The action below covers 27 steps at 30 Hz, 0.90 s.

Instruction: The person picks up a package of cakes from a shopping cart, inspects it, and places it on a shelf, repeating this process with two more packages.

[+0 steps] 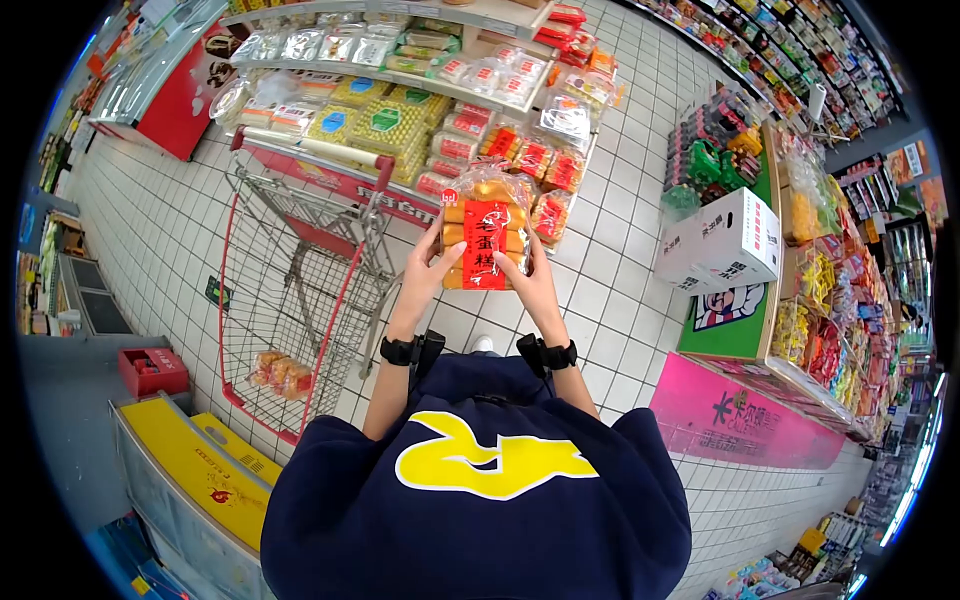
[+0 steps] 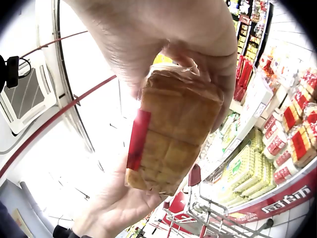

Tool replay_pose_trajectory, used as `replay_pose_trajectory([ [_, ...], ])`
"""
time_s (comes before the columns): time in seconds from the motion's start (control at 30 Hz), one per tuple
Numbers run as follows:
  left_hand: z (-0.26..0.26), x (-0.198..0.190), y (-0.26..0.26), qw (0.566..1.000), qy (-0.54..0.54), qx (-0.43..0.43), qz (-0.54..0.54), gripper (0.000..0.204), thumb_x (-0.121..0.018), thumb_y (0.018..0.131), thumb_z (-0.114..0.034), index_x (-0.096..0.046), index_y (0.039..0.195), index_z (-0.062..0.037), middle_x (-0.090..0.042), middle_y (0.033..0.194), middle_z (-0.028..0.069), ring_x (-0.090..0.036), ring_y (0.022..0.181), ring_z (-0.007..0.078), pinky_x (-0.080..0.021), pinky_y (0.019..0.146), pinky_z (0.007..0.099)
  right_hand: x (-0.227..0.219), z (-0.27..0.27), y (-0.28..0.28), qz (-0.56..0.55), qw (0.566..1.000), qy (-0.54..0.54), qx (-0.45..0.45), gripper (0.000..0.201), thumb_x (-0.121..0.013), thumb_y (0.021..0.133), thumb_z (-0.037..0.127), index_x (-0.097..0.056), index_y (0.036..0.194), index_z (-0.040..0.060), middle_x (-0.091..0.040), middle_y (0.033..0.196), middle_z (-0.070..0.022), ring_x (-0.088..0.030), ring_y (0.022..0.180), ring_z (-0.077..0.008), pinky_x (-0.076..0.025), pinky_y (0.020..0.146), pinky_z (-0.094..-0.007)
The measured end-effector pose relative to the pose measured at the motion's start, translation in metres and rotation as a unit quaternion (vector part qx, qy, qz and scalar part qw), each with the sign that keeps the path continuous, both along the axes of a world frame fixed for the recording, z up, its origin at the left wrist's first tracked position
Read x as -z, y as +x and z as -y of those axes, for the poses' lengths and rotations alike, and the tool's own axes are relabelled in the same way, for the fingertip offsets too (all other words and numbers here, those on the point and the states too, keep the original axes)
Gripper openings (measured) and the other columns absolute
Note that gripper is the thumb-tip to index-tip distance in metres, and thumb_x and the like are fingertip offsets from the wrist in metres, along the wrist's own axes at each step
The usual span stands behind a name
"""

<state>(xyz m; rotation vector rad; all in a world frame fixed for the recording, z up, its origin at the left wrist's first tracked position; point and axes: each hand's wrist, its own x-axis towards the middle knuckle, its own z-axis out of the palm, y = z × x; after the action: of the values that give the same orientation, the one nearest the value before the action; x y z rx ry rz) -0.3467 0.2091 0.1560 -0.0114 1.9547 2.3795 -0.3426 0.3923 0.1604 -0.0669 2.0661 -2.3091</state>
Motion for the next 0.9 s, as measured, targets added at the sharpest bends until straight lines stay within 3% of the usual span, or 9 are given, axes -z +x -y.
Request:
replay_pose_trajectory([
  [0.17,-0.035,0.013,-0.018,1.000,-0.007,0.009,0.006,0.060,-0.066,0.084,-0.014,-0.039,0.136,0.0000,-0.053,0.121,0.0079,-0.053,0.100,0.0125,-0.041,0.089,0.0264,0.008,-0.037,-0.011,0.033,0.999,-0.030,0.002,0.070,-0.069,0.082,0.015,-0.030,0.137,-0.0035,-0.050,0.125,-0.0146,-0.052,0.111,-0.0177,-0.041,0.094,-0.0289],
  [0.47,-0.052,0.019,-0.066,0.999,-0.017,0.033,0.020,0.060,-0.065,0.085,-0.014,-0.037,0.137,-0.0013,-0.054,0.120,0.0072,-0.053,0.096,0.0119,-0.043,0.087,0.0262,0.027,-0.049,-0.051,0.044,0.998,-0.025,0.041,0.067,-0.068,0.083,0.015,-0.031,0.136,-0.0039,-0.050,0.124,-0.0151,-0.052,0.110,-0.0174,-0.043,0.093,-0.0291],
  [0.67,-0.052,0.012,-0.118,0.997,0.015,0.068,0.030,0.060,-0.063,0.086,-0.011,-0.034,0.138,-0.0012,-0.055,0.119,0.0084,-0.054,0.102,0.0127,-0.045,0.087,0.0262,0.031,-0.046,-0.092,0.049,0.996,-0.006,0.070,0.068,-0.068,0.083,0.016,-0.031,0.136,-0.0042,-0.051,0.123,-0.0152,-0.053,0.108,-0.0179,-0.044,0.091,-0.0292],
  [0.8,-0.046,0.037,-0.157,0.996,0.022,0.067,0.048,0.060,-0.064,0.086,-0.012,-0.035,0.136,0.0020,-0.054,0.121,0.0117,-0.054,0.106,0.0148,-0.045,0.090,0.0278,0.038,-0.041,-0.125,0.057,0.995,0.006,0.085,0.067,-0.068,0.083,0.016,-0.032,0.136,-0.0028,-0.052,0.120,-0.0136,-0.055,0.105,-0.0167,-0.045,0.089,-0.0280],
  [0.9,-0.037,0.050,-0.183,0.992,-0.004,0.070,0.100,0.058,-0.063,0.087,-0.016,-0.035,0.135,0.0006,-0.050,0.127,0.0107,-0.049,0.115,0.0161,-0.038,0.097,0.0295,0.045,-0.035,-0.152,0.076,0.993,0.002,0.089,0.064,-0.068,0.083,0.016,-0.034,0.134,-0.0017,-0.052,0.120,-0.0131,-0.054,0.106,-0.0173,-0.045,0.089,-0.0286],
])
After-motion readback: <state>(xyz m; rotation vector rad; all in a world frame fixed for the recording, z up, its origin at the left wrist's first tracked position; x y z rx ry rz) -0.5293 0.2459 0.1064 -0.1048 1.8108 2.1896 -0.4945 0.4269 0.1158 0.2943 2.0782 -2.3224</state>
